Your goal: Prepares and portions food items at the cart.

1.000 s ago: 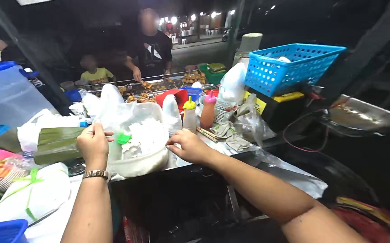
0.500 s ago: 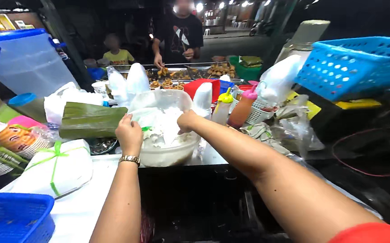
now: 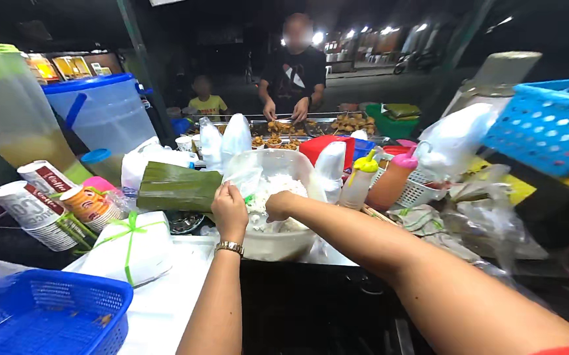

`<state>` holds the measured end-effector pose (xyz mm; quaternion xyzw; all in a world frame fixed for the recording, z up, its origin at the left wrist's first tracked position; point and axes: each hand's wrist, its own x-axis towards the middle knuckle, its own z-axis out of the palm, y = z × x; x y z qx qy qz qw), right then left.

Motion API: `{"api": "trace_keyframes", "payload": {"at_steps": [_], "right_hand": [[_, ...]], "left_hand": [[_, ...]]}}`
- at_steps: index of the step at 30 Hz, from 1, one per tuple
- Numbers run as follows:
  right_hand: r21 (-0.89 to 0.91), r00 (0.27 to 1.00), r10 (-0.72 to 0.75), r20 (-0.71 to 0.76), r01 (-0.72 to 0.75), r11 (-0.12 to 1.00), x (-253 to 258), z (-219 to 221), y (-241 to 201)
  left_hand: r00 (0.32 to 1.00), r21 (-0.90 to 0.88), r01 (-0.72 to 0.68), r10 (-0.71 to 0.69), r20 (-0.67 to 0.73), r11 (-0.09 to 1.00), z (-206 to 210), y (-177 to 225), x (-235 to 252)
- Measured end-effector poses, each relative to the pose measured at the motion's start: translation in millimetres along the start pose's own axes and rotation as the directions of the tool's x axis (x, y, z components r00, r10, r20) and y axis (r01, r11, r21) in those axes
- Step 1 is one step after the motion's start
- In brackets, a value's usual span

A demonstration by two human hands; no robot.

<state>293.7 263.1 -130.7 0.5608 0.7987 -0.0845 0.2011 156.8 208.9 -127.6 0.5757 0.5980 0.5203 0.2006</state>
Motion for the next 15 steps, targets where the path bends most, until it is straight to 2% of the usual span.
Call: {"api": "trace_keyframes", "payload": {"at_steps": [3,9,15], "right_hand": [[-0.002,1.0,-0.019,-0.012,0.019,1.0,4,7,7],[-0.039,0.998,0.065,0.026,-0.064,0.997,4,7,7],[0.121,0.991,0.129,0.014,-0.13,0.984,-5,9,20]], "left_hand": [[1.0,0.008,-0.012,0.012,-0.006,1.0,1,-1,0],[1.0,-0.003,-0.015,0.015,-0.013,1.0,3,-1,-1],[1.0,-0.016,0.015,-0.015,-0.005,1.0,-1,0,-4]]}}
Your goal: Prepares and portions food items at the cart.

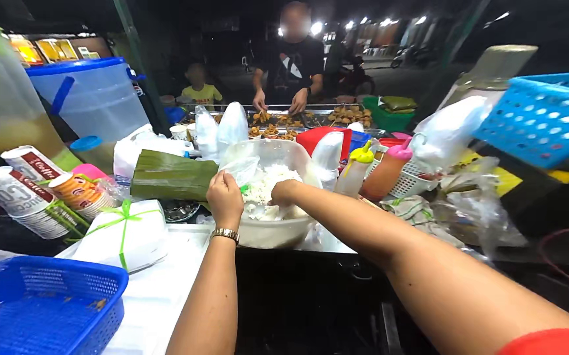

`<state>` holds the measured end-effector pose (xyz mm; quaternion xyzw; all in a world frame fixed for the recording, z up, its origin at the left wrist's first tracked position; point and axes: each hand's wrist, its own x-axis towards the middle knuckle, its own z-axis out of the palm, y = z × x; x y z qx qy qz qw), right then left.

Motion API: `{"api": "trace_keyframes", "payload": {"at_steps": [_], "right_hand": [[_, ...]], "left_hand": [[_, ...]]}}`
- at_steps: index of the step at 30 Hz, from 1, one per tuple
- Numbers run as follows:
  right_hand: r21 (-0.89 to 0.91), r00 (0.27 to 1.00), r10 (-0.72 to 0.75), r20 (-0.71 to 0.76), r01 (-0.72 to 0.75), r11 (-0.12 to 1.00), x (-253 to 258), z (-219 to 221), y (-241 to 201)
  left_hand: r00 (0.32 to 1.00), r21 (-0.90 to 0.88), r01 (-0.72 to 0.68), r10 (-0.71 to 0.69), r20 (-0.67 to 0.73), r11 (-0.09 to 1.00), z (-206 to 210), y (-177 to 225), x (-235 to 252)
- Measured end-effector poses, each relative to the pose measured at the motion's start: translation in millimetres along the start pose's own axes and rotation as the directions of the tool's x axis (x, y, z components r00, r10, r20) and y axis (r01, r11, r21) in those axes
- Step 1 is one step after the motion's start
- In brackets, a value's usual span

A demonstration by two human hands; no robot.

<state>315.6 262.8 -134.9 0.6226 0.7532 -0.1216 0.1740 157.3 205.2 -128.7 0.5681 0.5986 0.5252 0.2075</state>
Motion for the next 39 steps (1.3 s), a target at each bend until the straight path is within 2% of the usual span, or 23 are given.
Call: {"api": "trace_keyframes", "payload": {"at_steps": [5,8,14,19,22,27,30,32,34,36,37,39], "right_hand": [[-0.016,0.998,-0.064,-0.014,0.064,0.998,-10,-6,13],[0.047,0.98,-0.093,-0.175,0.103,0.994,-15,-8,15],[0.148,0.951,0.046,-0.306,-0.001,0.989,-29,-28,21],[0.322,0.964,0.127,-0.233,-0.047,0.946,-19,-9,17],[0.379,0.961,0.077,-0.266,0.031,0.925,-19,-4,9],[0.318,0.893,-0.035,-0.449,0.197,0.927,-28,-31,10],[0.253,0.885,-0.101,-0.455,0.238,0.938,-24,-30,13],[0.111,0.908,-0.166,-0.386,0.224,0.968,-22,-12,10],[-0.069,0.959,-0.161,-0.234,0.149,0.986,-33,0,1],[-0.158,0.982,-0.175,-0.074,0.162,0.974,-39,-2,-3],[-0.173,0.974,-0.223,-0.045,0.212,0.962,-38,-5,0],[-0.192,0.939,-0.325,-0.112,0.3,0.934,-37,-11,8]], "left_hand": [[0.999,-0.016,-0.036,0.036,-0.021,0.999,2,-8,0],[0.999,-0.013,-0.046,0.046,-0.021,0.999,1,-11,-3],[0.996,-0.007,-0.086,0.086,-0.022,0.996,0,-11,-3],[0.998,-0.01,-0.055,0.055,0.0,0.998,-1,-8,0],[1.0,-0.019,-0.025,0.024,-0.017,1.0,0,-5,4],[0.999,0.027,-0.031,0.032,-0.03,0.999,0,-4,6],[0.999,0.061,-0.028,0.03,-0.028,0.998,-1,-3,6],[1.0,0.083,-0.017,0.018,-0.018,0.996,-3,0,5],[1.0,0.092,-0.005,0.006,-0.017,0.996,-4,1,5],[1.0,0.083,0.002,0.0,-0.026,0.997,-3,1,6],[1.0,0.076,0.006,-0.004,-0.03,0.997,-3,0,6],[0.999,0.065,-0.004,0.007,-0.042,0.998,-2,-1,6]]}}
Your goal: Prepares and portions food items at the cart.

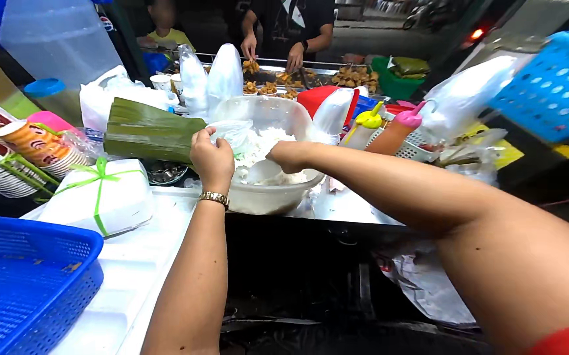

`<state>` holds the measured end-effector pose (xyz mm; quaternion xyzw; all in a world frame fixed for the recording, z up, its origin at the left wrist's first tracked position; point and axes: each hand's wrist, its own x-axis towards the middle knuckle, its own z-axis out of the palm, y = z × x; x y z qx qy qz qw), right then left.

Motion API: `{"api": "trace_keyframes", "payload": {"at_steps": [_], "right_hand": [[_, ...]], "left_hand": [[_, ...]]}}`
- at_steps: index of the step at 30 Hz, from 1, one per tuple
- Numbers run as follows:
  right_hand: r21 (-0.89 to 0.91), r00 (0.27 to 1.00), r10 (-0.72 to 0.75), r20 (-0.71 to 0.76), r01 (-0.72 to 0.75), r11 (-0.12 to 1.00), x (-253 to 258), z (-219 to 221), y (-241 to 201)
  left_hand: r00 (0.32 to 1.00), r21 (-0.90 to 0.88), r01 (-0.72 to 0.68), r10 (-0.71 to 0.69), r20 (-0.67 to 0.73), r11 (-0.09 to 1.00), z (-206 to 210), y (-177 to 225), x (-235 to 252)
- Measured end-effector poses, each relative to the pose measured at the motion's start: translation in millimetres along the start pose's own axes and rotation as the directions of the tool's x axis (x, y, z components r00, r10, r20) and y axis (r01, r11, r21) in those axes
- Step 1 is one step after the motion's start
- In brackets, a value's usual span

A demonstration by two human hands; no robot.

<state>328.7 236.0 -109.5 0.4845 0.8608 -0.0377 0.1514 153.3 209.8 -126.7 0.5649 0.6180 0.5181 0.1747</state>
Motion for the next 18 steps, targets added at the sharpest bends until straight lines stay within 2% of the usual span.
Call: {"api": "trace_keyframes", "payload": {"at_steps": [4,8,11,18], "right_hand": [[-0.143,0.985,0.161,-0.069,-0.17,0.975,-12,-8,-6],[-0.084,0.96,0.27,0.069,-0.264,0.961,-2,-10,-4],[-0.029,0.953,0.278,0.121,-0.276,0.961,4,-7,3],[0.034,0.967,0.219,0.128,-0.225,0.974,17,7,9]], "left_hand": [[1.0,-0.013,-0.018,0.018,-0.016,1.0,0,0,-2],[0.999,-0.024,-0.021,0.02,-0.044,0.999,1,-1,-2],[0.998,-0.039,-0.025,0.022,-0.054,0.999,2,-1,-3],[0.997,-0.053,-0.025,0.021,-0.07,0.998,4,-1,-2]]}}
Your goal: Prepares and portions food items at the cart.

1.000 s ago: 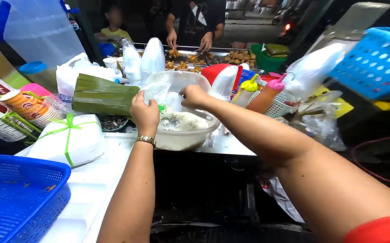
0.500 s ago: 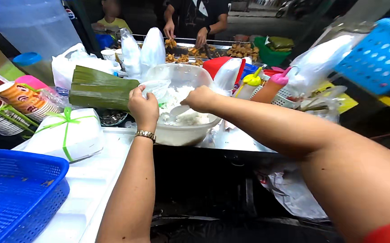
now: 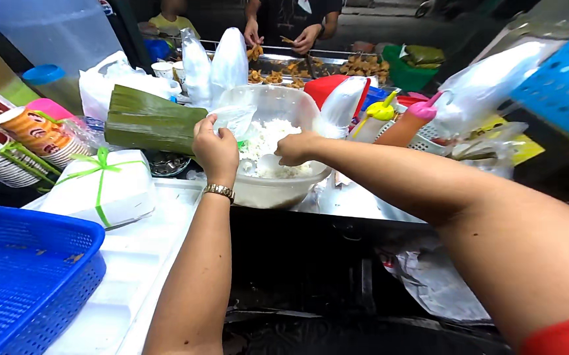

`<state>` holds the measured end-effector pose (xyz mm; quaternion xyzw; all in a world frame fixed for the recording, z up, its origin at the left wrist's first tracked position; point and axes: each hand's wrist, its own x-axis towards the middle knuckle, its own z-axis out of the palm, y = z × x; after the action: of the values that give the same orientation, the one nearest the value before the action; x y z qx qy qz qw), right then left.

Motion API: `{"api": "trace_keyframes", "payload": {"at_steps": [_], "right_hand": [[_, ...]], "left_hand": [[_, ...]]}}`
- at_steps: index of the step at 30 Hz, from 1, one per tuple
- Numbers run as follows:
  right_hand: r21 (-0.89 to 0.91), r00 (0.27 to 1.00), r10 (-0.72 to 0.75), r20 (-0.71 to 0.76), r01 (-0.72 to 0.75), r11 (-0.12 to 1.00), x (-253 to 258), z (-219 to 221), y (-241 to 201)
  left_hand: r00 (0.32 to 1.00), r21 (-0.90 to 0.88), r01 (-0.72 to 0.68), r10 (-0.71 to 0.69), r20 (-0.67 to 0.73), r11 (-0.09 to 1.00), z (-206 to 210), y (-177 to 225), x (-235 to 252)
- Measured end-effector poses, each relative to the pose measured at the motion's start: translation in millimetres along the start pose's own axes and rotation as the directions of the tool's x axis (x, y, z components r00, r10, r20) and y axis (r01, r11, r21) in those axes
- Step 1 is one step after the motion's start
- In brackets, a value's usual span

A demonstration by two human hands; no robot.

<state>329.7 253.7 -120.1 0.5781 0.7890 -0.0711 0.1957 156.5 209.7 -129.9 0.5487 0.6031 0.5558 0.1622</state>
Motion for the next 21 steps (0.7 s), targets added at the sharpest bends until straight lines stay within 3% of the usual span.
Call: {"api": "trace_keyframes", "payload": {"at_steps": [13,21], "right_hand": [[0.226,0.942,-0.324,-0.087,0.335,0.914,-5,14,-36],[0.391,0.954,-0.29,-0.077,0.296,0.872,-32,4,-25]], "left_hand": [[1.0,0.004,-0.006,0.006,-0.002,1.0,0,-1,1],[0.999,-0.104,-0.023,0.018,-0.049,0.994,0,-2,0]]}}
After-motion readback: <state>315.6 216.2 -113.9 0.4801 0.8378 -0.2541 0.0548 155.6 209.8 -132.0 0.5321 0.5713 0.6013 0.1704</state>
